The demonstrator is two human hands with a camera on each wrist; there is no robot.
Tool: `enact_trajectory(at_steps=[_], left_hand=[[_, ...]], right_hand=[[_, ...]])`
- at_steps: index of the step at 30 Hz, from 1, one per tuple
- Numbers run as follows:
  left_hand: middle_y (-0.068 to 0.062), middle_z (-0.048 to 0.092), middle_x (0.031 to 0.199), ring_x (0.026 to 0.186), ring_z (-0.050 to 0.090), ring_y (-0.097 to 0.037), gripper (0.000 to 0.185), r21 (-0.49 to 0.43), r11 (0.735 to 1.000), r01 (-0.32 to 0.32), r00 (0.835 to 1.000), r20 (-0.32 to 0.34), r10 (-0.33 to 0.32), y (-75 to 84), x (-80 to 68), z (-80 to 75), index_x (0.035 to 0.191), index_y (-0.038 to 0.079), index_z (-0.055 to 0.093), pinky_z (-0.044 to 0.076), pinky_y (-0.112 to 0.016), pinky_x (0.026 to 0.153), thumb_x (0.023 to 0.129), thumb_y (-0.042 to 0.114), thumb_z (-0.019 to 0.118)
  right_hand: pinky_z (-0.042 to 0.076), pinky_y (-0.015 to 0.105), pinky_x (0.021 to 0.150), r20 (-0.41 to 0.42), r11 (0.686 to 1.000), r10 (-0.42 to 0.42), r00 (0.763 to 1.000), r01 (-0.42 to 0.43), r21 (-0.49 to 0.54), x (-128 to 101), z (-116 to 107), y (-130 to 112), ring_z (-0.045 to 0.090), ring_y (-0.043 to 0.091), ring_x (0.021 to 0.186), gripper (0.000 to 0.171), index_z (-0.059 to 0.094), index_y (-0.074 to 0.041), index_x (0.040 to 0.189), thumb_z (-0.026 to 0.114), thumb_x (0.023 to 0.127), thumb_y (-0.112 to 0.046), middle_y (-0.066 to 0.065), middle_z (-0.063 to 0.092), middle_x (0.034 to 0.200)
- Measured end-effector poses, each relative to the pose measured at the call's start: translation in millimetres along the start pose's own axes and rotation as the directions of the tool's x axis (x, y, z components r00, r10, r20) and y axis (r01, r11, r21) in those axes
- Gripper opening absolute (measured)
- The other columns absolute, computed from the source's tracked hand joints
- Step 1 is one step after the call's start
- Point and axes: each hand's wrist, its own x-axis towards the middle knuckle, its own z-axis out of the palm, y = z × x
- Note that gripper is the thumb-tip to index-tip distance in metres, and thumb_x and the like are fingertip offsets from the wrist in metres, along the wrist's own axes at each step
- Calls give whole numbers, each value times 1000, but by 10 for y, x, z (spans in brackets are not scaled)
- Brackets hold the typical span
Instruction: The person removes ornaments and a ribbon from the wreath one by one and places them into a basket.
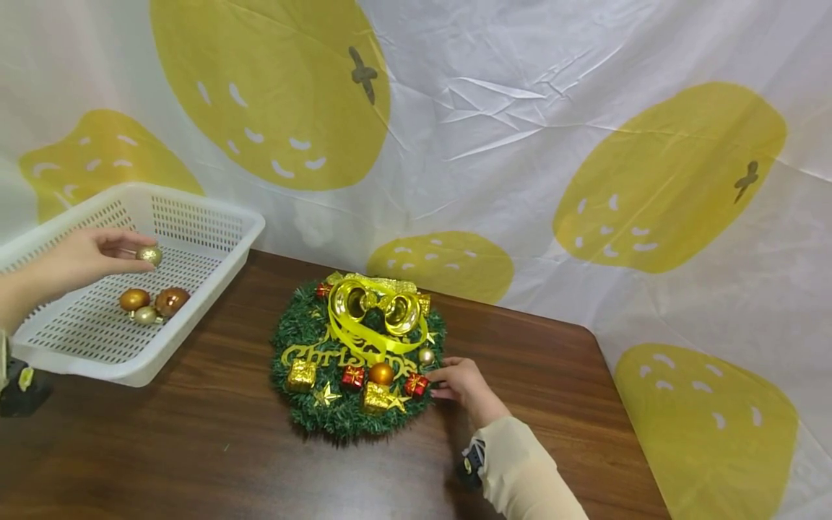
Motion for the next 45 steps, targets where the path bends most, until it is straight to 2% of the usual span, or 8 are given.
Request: enact_trajectory(at_steps=[2, 5, 9, 16, 23, 26, 33, 45], left_hand=[[-28, 54, 125, 101, 57, -27, 58, 26, 1000, 0, 999, 40, -1, -37, -13, 15, 130, -1, 48, 45, -55, 88, 88, 35, 65], [-29, 54, 123, 107, 55, -40, 57, 41, 999, -7, 995, 98, 3, -76, -28, 39, 129, -3, 48, 46, -56, 87, 87, 31, 65], [-28, 55, 121, 107, 55, -39, 54, 44, 999, -13, 989, 150, 6, -96, -49, 71, 129, -4, 48, 47, -53, 87, 88, 28, 65], [-25, 59, 118, 102, 58, -30, 51, 55, 998, -26, 987, 160, 17, -132, -62, 107, 127, -5, 50, 50, -45, 85, 88, 25, 64], [-27, 56, 124, 107, 57, -37, 53, 45, 998, -32, 983, 182, 23, -143, -64, 126, 128, -5, 49, 47, -53, 89, 89, 28, 63], [-28, 54, 126, 110, 55, -39, 54, 29, 999, -38, 983, 181, 32, -93, -65, 125, 130, -4, 47, 46, -54, 90, 91, 30, 61], [-22, 55, 129, 97, 56, -3, 53, -31, 998, -55, 983, 175, 60, 90, 0, 143, 132, 2, 47, 47, -49, 94, 91, 33, 60], [-19, 55, 131, 116, 56, -27, 50, -171, 978, -118, 964, 217, 155, 550, 103, 399, 133, 4, 48, 47, -45, 97, 92, 30, 60]], right_hand=[[54, 20, 52, 0, 1000, -1, 1000, 1, -2, -3, 0, 4, 55, 9, 53, 64, 26, 15, 139, 59, 85, 7, 3, 51, 67], [55, 20, 53, -3, 1000, -2, 1000, 2, -5, -3, -1, 11, 56, 9, 53, 64, 26, 15, 139, 59, 85, 7, 3, 51, 67], [55, 21, 53, -7, 1000, 0, 1000, 0, -8, -1, 1, 16, 56, 9, 54, 64, 26, 15, 139, 59, 85, 7, 3, 51, 67], [55, 21, 55, -7, 1000, 6, 1000, -6, -6, -2, 3, 13, 55, 10, 56, 65, 25, 15, 140, 59, 85, 7, 4, 51, 69], [55, 20, 53, -13, 1000, 10, 1000, -10, -2, -14, 4, 0, 53, 8, 52, 65, 25, 14, 140, 59, 85, 7, 3, 50, 64], [55, 19, 54, -11, 1000, 10, 1000, -10, 1, -15, 4, 1, 53, 8, 52, 66, 24, 14, 140, 59, 85, 7, 2, 51, 63], [54, 19, 53, -8, 1000, 15, 1000, -15, -8, -20, -4, 7, 53, 8, 52, 66, 24, 14, 141, 58, 85, 6, 2, 48, 66], [54, 19, 53, -15, 1000, 9, 1000, -9, -13, -13, 6, 6, 52, 8, 53, 65, 25, 14, 140, 59, 85, 5, 2, 47, 65]])
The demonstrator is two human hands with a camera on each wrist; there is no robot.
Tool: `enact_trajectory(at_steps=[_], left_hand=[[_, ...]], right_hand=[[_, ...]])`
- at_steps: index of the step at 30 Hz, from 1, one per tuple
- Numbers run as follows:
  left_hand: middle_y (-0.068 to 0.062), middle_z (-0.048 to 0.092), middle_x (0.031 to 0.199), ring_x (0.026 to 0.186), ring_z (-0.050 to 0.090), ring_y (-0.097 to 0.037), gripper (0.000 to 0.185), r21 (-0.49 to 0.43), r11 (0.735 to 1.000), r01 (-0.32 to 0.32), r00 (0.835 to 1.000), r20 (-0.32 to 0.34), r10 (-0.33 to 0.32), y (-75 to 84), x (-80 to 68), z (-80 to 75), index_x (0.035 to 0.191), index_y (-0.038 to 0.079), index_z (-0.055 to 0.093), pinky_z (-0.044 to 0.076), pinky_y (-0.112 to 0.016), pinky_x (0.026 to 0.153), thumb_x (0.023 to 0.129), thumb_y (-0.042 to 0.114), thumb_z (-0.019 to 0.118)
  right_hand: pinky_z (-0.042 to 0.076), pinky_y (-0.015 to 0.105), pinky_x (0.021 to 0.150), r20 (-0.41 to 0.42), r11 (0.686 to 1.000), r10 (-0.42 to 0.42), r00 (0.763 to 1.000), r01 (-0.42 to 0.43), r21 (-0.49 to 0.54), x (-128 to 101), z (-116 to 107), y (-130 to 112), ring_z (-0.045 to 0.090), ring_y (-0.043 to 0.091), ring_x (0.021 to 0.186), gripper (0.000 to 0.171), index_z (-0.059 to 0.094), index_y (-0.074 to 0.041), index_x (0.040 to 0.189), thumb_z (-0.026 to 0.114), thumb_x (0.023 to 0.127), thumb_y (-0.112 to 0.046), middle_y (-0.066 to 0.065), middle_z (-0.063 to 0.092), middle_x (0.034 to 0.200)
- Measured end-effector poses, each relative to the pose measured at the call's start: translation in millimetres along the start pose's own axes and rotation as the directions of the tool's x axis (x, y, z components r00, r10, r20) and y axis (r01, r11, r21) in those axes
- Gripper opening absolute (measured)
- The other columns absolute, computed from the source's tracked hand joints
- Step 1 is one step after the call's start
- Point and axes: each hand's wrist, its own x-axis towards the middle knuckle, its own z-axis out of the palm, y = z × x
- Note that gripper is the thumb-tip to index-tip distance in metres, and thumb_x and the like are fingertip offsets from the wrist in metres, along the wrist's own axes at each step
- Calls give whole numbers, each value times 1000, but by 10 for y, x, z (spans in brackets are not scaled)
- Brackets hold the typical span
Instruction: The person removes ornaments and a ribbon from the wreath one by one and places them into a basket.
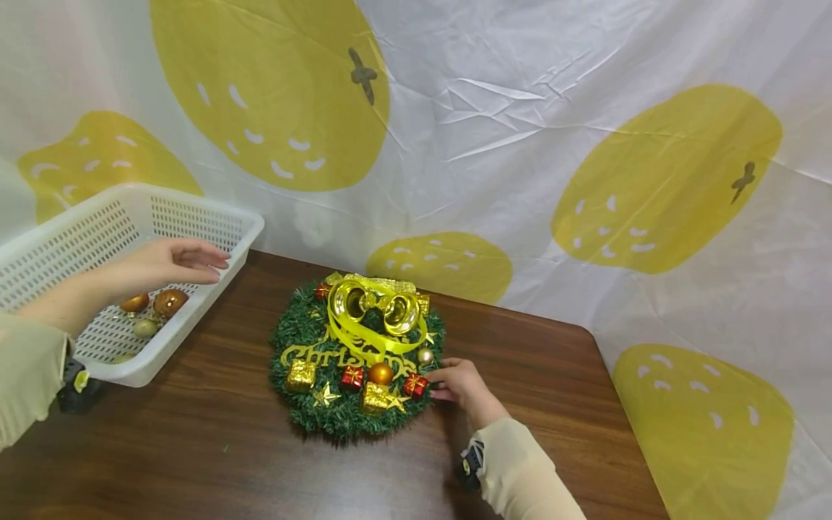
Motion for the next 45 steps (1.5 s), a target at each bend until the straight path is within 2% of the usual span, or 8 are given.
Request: enact_trajectory(at_steps=[6, 14, 23, 30, 34, 41, 45], left_hand=[[-19, 55, 131, 122, 50, -34, 49, -57, 997, -45, 999, 21, 46, 144, 144, 161, 131, 3, 49, 39, -50, 103, 91, 28, 61], [-18, 58, 127, 117, 55, -31, 46, -126, 989, -77, 995, 51, 84, 265, 299, 380, 129, 3, 52, 42, -46, 102, 89, 23, 64], [-20, 59, 125, 115, 56, -31, 43, -198, 975, -102, 990, 74, 118, 306, 462, 648, 126, 1, 54, 46, -44, 98, 88, 18, 65], [-23, 58, 124, 112, 58, -32, 42, -220, 967, -127, 985, 85, 149, 320, 568, 841, 125, -2, 53, 48, -42, 96, 88, 14, 64], [-26, 56, 125, 113, 57, -34, 43, -250, 959, -137, 980, 108, 168, 338, 639, 971, 126, -5, 52, 48, -42, 96, 88, 12, 64], [-20, 58, 125, 113, 57, -31, 41, -295, 950, -106, 979, 134, 151, 423, 706, 1196, 125, 1, 56, 49, -42, 95, 87, 15, 65], [-19, 58, 124, 111, 58, -28, 43, -306, 948, -86, 977, 161, 140, 458, 740, 1310, 126, 1, 55, 49, -41, 94, 87, 16, 66]], right_hand=[[54, 19, 53, -2, 1000, -1, 1000, 1, 10, -5, -2, -5, 50, 7, 53, 65, 24, 14, 140, 59, 85, 5, 2, 47, 63], [54, 19, 52, 7, 999, 1, 1000, -1, 34, 0, -8, -17, 51, 7, 52, 66, 23, 13, 141, 58, 85, 6, 1, 54, 62], [55, 19, 54, 16, 999, -2, 1000, 1, 47, -4, -10, -5, 53, 8, 54, 65, 23, 14, 140, 57, 85, 7, -1, 60, 65], [53, 18, 52, 10, 1000, 0, 1000, 0, 16, 2, 4, 13, 52, 8, 55, 65, 25, 14, 140, 59, 85, 5, 4, 47, 70], [54, 18, 52, 12, 1000, 2, 1000, -2, 19, 4, -1, 11, 51, 7, 53, 65, 24, 13, 140, 59, 85, 5, 2, 53, 68], [54, 19, 53, 18, 999, 5, 1000, -6, 39, 10, -5, 13, 51, 8, 54, 66, 23, 13, 141, 59, 86, 6, 1, 56, 66], [54, 19, 53, 12, 999, 9, 1000, -9, 36, 7, -9, 10, 50, 8, 54, 66, 24, 13, 141, 59, 85, 6, 1, 55, 67]])
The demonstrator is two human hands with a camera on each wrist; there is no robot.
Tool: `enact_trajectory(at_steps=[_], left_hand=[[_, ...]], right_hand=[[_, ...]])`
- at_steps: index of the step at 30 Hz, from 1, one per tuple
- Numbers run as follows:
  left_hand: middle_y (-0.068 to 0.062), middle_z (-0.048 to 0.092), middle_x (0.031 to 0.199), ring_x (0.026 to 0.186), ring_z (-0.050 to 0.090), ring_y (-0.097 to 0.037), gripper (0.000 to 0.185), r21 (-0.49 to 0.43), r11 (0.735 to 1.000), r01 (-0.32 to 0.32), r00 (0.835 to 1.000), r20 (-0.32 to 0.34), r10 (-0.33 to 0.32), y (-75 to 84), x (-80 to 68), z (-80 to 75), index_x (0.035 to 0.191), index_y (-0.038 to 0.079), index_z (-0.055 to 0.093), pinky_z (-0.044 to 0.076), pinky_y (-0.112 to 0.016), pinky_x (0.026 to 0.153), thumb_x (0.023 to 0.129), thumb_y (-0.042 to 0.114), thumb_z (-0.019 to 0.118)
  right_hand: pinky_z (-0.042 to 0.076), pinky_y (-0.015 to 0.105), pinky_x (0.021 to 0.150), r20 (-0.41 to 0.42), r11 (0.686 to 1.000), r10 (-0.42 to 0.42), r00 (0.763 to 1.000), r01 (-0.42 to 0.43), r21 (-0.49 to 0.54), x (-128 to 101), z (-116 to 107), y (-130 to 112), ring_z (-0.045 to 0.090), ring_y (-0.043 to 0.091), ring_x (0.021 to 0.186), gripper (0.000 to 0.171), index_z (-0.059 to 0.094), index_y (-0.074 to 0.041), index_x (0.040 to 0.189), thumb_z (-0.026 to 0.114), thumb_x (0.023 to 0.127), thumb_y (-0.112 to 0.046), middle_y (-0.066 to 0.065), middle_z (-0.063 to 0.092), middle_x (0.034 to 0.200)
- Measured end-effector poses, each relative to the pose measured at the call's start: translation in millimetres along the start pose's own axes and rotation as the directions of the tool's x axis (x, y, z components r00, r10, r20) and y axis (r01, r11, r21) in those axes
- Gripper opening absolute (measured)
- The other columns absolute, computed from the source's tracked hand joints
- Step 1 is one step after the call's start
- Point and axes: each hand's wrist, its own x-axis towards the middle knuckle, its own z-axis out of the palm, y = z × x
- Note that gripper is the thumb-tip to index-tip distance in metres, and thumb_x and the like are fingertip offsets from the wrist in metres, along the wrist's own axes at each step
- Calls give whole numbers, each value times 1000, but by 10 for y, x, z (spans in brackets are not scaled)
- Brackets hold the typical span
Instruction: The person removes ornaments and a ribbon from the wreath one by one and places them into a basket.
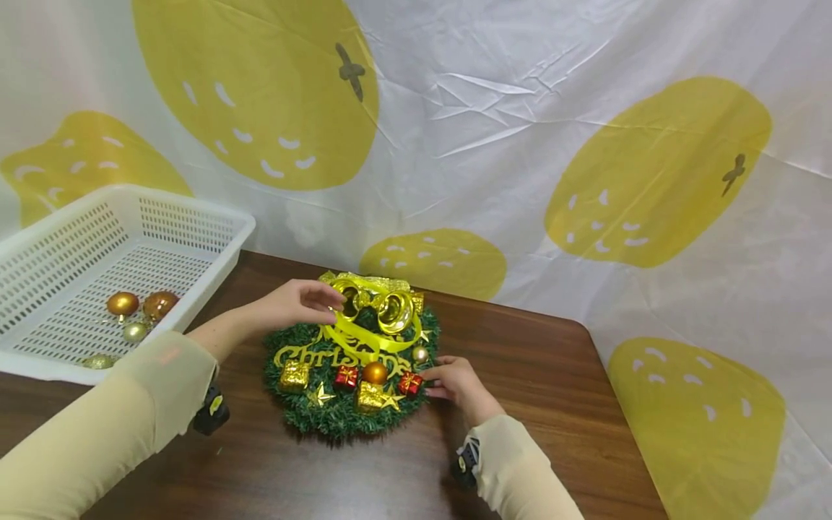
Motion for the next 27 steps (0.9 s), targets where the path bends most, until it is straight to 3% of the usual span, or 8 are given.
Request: enact_trajectory(at_steps=[6, 13, 16, 27], left_hand=[[-21, 57, 126, 112, 57, -28, 43, 3, 1000, 3, 999, 51, -3, 3, 67, 143, 126, 2, 55, 50, -39, 94, 87, 16, 66], [-21, 57, 124, 107, 59, -25, 46, -15, 1000, 11, 993, 118, -9, -29, 112, 300, 127, -2, 53, 49, -43, 94, 86, 16, 67], [-20, 58, 123, 106, 60, -24, 45, -18, 1000, 17, 991, 136, -14, -32, 134, 352, 125, -1, 54, 50, -42, 93, 86, 15, 67], [-20, 59, 123, 104, 61, -22, 42, 13, 1000, 9, 980, 199, -11, -40, 192, 551, 122, -3, 56, 52, -33, 88, 85, 13, 68]], right_hand=[[56, 22, 56, 13, 1000, 7, 1000, -7, -10, 48, -35, 30, 52, 8, 55, 75, 24, 12, 141, 68, 81, 1, 3, 55, 70], [53, 18, 51, -4, 1000, 9, 1000, -9, -8, -5, -1, -1, 50, 6, 51, 66, 25, 11, 141, 60, 85, 5, 0, 51, 63], [53, 18, 50, -9, 1000, 12, 1000, -12, -7, 6, -5, 2, 50, 6, 50, 66, 26, 11, 141, 60, 85, 4, 1, 44, 62], [53, 17, 51, -7, 1000, 5, 1000, -5, -3, 23, -10, 13, 50, 6, 51, 65, 26, 12, 141, 59, 85, 5, 1, 45, 63]])
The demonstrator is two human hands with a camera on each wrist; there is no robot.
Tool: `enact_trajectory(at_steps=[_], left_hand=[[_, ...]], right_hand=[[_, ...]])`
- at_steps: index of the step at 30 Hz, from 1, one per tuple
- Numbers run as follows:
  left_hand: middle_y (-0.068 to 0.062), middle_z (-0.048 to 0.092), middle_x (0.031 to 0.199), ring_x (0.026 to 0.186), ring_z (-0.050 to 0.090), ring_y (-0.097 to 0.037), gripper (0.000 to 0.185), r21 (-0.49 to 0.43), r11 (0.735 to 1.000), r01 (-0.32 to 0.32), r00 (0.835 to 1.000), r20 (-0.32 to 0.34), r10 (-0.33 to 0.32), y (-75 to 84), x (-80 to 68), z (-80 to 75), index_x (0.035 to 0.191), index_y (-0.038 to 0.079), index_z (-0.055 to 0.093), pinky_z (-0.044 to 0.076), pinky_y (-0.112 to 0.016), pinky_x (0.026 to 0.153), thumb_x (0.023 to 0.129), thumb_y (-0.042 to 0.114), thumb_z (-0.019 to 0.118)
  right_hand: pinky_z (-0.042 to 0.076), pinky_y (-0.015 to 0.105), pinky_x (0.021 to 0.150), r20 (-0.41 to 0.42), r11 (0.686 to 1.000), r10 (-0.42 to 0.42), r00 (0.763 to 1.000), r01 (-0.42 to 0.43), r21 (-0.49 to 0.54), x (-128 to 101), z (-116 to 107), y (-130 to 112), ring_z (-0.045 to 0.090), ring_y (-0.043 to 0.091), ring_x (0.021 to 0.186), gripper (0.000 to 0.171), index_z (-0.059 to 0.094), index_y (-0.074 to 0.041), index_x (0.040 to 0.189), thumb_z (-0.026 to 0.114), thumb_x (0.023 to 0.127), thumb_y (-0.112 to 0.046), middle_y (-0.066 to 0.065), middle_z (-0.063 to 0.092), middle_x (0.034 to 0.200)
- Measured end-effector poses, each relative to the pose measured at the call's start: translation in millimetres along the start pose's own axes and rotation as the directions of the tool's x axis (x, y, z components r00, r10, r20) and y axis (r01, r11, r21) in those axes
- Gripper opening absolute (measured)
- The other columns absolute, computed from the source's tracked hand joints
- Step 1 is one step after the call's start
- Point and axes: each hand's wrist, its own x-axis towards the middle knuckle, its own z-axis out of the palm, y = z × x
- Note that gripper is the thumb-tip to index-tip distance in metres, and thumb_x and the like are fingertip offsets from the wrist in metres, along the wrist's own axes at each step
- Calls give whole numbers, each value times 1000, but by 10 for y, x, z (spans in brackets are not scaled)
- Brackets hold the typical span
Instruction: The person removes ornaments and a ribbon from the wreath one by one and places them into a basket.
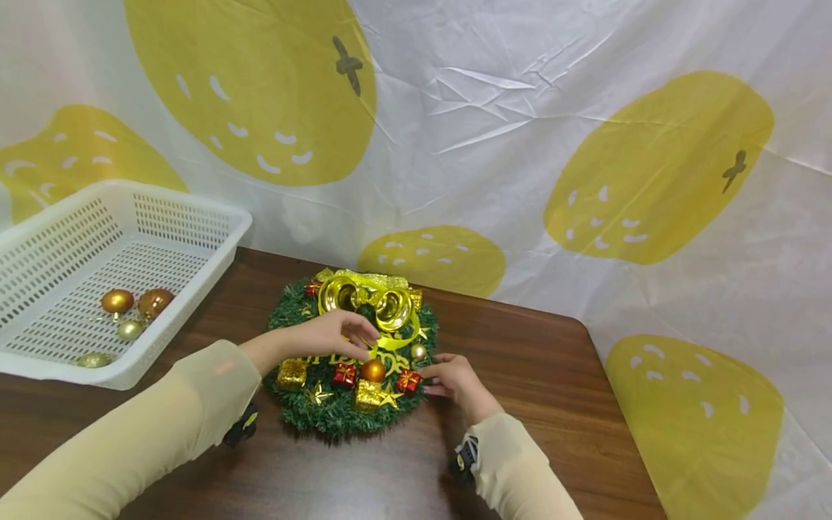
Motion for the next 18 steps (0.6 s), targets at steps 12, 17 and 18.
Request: enact_trajectory(at_steps=[12, 17, 18], left_hand=[[-7, 61, 124, 116, 54, -23, 38, 137, 989, 60, 996, 51, -67, -54, 88, 145, 118, 7, 63, 45, -38, 99, 82, 17, 72], [-7, 59, 127, 126, 48, -27, 36, 161, 985, 63, 994, 80, -77, -76, 120, 175, 118, 7, 63, 40, -40, 106, 83, 12, 70], [-8, 59, 127, 125, 49, -28, 36, 171, 983, 61, 994, 82, -76, -75, 124, 180, 119, 6, 63, 40, -40, 106, 83, 12, 70]], right_hand=[[52, 17, 50, 20, 1000, -12, 1000, 11, 24, 1, 12, 2, 50, 5, 49, 66, 22, 14, 140, 57, 85, 6, -1, 51, 60], [52, 17, 50, 10, 1000, -12, 1000, 12, 11, -24, 19, -9, 50, 5, 49, 67, 22, 14, 140, 58, 85, 6, -1, 50, 60], [52, 17, 50, 4, 1000, -12, 1000, 12, 4, -10, 15, 0, 50, 5, 50, 67, 23, 13, 140, 59, 85, 5, 0, 50, 61]])
